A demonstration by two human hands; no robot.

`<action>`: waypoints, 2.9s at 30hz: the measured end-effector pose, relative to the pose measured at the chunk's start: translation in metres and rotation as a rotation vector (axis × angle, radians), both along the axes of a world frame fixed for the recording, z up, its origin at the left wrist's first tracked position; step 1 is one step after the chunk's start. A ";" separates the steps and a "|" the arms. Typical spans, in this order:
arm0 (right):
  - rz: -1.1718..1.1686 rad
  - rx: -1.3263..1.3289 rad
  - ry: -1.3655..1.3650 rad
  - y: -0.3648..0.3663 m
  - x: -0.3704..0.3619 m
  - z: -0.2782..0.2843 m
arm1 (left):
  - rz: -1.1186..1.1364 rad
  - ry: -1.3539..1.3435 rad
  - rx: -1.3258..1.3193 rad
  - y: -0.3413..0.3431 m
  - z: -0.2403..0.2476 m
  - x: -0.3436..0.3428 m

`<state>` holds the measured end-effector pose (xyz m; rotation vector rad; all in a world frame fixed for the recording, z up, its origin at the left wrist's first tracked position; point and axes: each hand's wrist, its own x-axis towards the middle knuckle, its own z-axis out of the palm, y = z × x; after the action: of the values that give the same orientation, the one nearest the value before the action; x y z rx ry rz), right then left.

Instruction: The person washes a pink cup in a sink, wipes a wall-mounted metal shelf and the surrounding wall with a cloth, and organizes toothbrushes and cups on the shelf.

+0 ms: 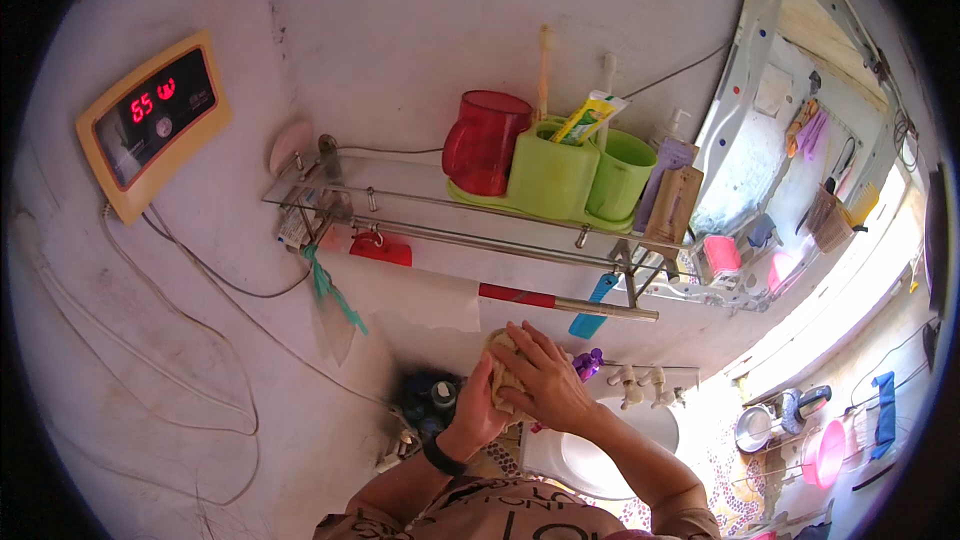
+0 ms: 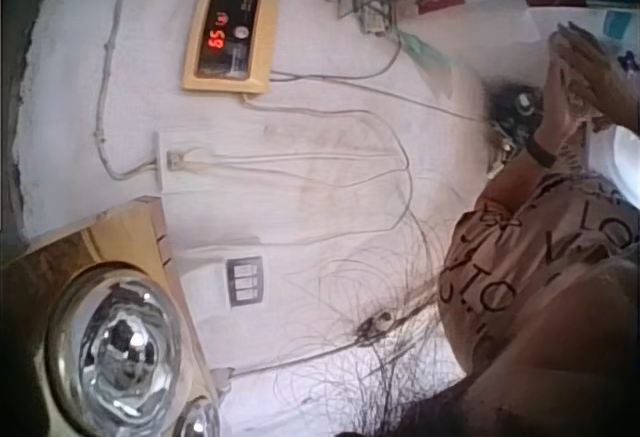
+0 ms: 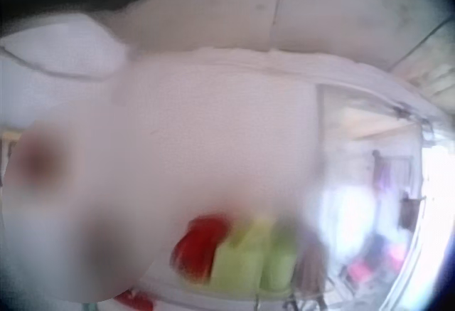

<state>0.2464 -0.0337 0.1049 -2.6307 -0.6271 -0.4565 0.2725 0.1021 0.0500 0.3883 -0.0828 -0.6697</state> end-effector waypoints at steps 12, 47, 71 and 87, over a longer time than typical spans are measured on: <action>-0.046 0.499 -0.446 -0.053 0.018 0.152 | -0.085 0.011 0.020 0.028 0.033 0.007; -0.342 -0.511 -0.341 -0.060 0.216 0.329 | 0.096 0.001 0.317 0.076 -0.002 -0.002; 0.365 0.344 0.307 0.004 0.078 0.273 | 0.218 -0.090 0.251 0.093 0.001 -0.027; 0.386 0.044 0.128 0.058 0.065 0.064 | 0.647 -0.610 0.304 0.094 0.039 0.017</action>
<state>0.3118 0.0247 0.1693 -2.3941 -1.0381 -0.1808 0.2895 0.1957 0.0891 0.8584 -0.4183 0.0982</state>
